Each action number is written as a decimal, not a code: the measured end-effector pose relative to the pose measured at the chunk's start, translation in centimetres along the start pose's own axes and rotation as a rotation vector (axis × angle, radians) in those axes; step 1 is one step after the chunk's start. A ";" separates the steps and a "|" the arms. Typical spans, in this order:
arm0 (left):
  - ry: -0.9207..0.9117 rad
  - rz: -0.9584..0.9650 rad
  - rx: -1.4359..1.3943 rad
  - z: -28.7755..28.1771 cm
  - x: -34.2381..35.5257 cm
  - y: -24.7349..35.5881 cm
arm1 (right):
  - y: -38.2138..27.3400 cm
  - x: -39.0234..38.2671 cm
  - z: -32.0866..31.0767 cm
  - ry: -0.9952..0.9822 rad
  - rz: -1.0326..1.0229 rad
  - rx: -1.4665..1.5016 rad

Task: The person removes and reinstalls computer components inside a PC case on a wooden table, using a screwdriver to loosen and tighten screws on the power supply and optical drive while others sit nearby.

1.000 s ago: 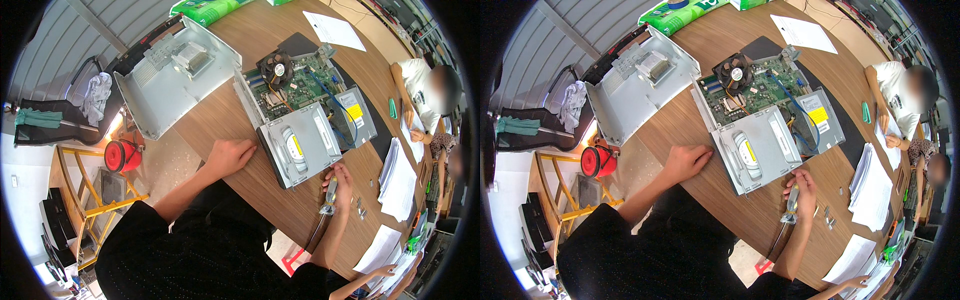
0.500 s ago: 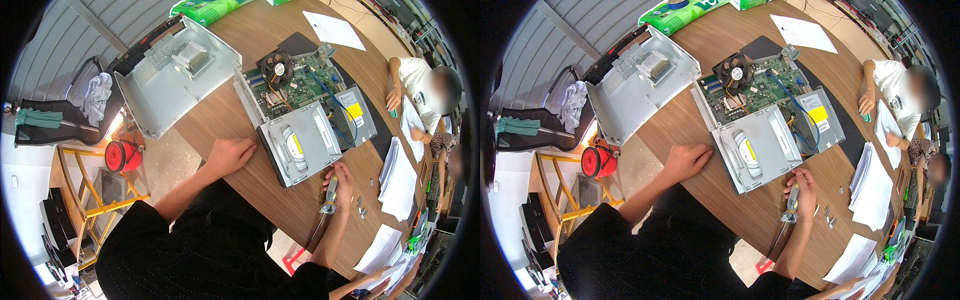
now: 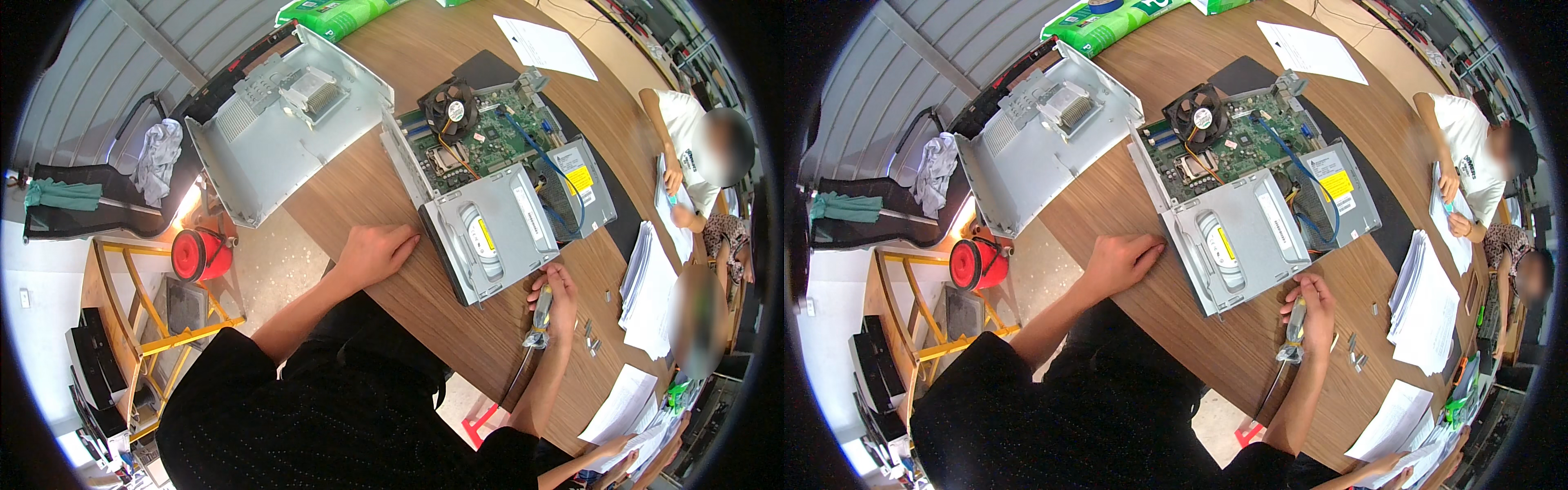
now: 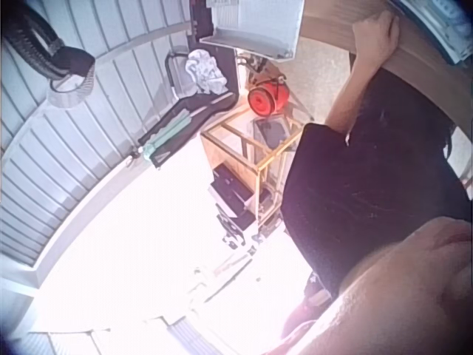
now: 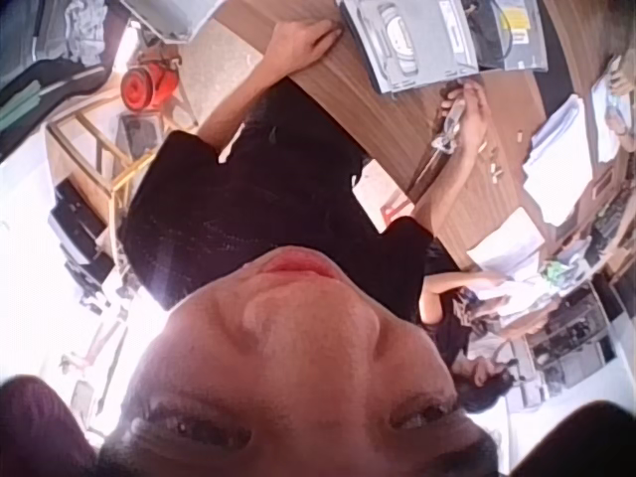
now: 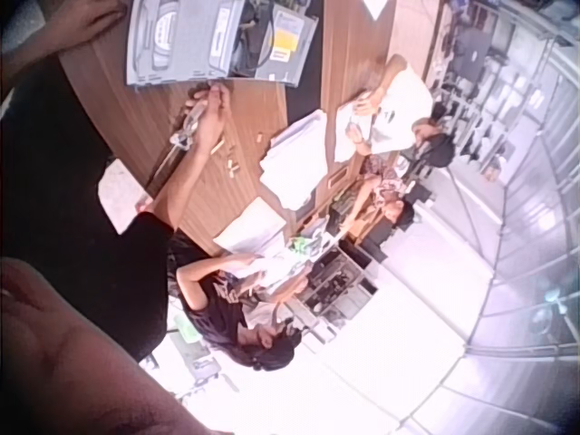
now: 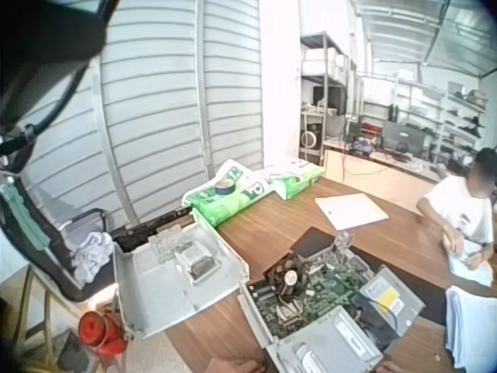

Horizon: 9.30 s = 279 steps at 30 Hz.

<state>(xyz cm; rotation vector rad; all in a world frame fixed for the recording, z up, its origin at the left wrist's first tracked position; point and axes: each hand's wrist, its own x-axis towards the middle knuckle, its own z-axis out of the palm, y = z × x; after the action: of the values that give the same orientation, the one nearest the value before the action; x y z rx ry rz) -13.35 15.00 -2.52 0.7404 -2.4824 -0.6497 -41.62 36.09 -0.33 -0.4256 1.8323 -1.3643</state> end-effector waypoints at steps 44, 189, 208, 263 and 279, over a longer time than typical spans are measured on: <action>-1.246 0.847 -0.739 6.2 0.5 13.7 | 2.5 0.2 3.2 0.445 -0.392 0.209; -1.221 0.976 -0.787 9.9 -0.1 11.7 | 2.0 -1.1 3.3 0.473 -0.294 0.252; -1.033 1.131 -0.893 10.1 -1.5 11.1 | -12.1 -6.1 9.2 0.004 -0.170 -0.243; -0.977 1.100 -0.893 9.9 -1.3 11.0 | 3.9 -6.0 5.4 0.120 -0.231 0.738; -0.969 1.086 -0.895 9.6 -1.2 11.2 | 2.8 -6.4 6.3 0.182 -0.226 0.689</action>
<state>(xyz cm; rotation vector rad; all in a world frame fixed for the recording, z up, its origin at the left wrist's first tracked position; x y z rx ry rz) -21.93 26.88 -4.14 -1.4246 -2.3098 -1.6349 -32.30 37.29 -1.06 -0.1445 1.3494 -2.1305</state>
